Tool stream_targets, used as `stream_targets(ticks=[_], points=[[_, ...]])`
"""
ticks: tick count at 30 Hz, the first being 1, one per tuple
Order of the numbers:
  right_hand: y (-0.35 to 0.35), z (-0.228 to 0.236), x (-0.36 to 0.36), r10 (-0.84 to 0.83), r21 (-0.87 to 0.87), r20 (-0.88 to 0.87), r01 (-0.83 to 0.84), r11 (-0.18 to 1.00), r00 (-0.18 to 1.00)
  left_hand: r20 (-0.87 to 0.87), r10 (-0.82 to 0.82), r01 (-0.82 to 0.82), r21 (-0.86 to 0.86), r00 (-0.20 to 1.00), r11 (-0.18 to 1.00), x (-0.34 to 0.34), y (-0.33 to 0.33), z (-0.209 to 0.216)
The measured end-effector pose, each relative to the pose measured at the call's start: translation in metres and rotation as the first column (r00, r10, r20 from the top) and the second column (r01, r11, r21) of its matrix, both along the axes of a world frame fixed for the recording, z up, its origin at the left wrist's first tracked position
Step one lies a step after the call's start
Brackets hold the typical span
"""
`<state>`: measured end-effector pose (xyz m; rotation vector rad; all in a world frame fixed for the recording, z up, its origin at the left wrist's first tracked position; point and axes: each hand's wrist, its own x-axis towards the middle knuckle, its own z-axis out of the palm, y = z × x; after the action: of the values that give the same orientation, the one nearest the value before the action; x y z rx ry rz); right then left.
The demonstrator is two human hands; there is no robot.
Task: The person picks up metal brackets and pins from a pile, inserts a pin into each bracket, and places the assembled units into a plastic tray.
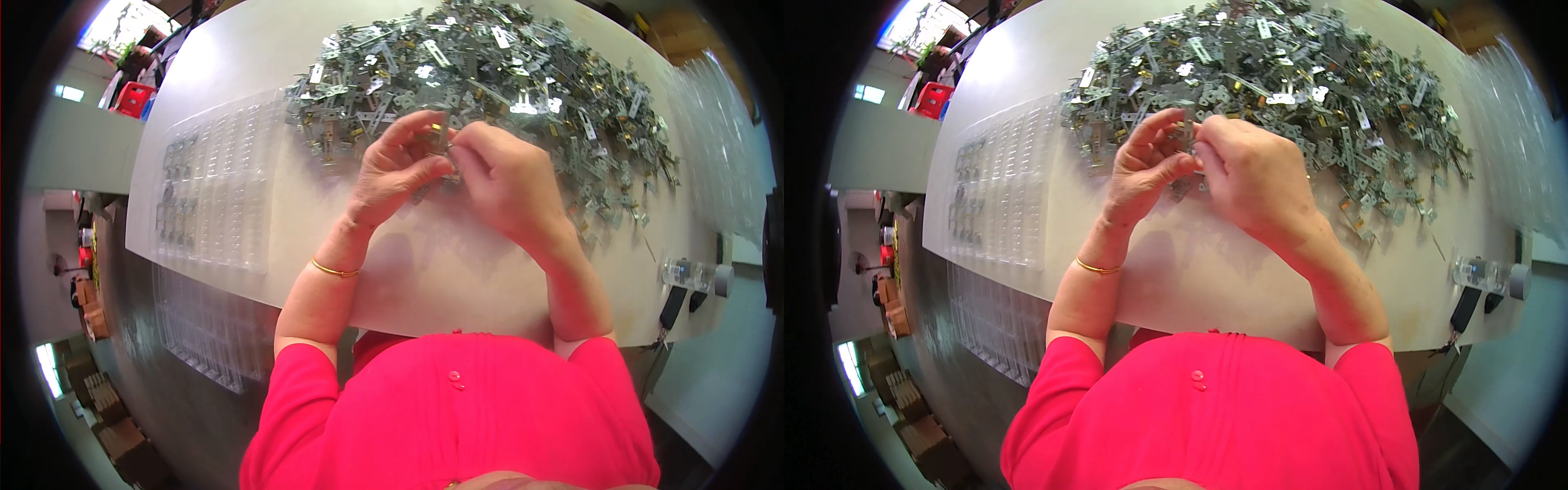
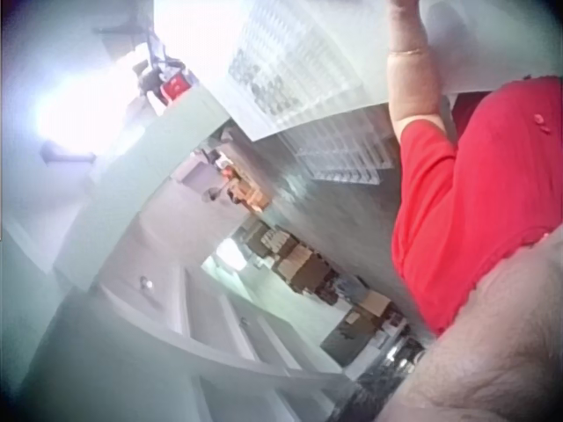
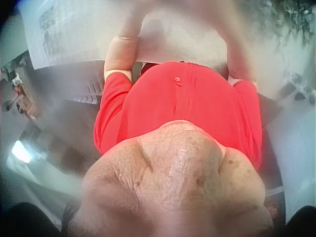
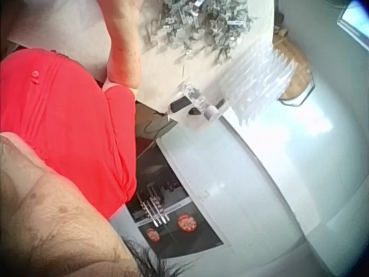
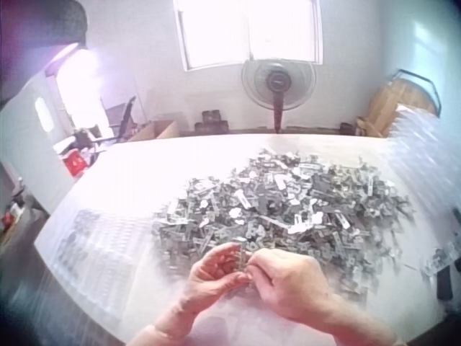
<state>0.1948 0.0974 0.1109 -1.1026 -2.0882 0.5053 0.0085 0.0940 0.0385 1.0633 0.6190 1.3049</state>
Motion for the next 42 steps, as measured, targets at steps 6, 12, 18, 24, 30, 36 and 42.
stream_targets(ticks=[6,12,18,24,30,36,42], points=[[-0.004,0.01,0.001,0.046,-0.031,0.089,-0.043,0.999,0.995,0.004,-0.059,0.059,0.035,0.998,0.998,0.002,0.0,-0.002],[-0.005,0.011,0.0,0.019,-0.062,0.061,-0.015,0.998,0.998,0.026,-0.089,0.088,0.032,0.996,0.996,0.003,0.0,-0.005],[-0.002,0.012,0.008,-0.026,-0.259,-0.065,0.008,0.966,0.998,0.124,-0.102,0.098,0.04,0.987,0.994,0.0,0.001,-0.007],[0.013,-0.001,0.016,0.05,-0.127,-0.366,-0.103,0.986,0.929,0.164,-0.333,0.345,-0.049,0.929,0.937,-0.004,-0.003,0.002],[0.012,-0.002,0.018,0.099,-0.322,-0.499,-0.289,0.902,0.861,0.24,-0.505,0.519,0.006,0.829,0.855,-0.003,-0.004,0.003],[0.008,-0.005,0.013,0.027,-0.245,-0.447,-0.152,0.957,0.894,0.298,-0.421,0.447,-0.02,0.857,0.895,0.001,-0.005,0.006],[0.008,-0.009,0.008,0.007,-0.126,-0.362,-0.057,0.99,0.932,-0.265,-0.026,0.068,0.151,0.964,0.986,0.005,-0.008,0.008]])
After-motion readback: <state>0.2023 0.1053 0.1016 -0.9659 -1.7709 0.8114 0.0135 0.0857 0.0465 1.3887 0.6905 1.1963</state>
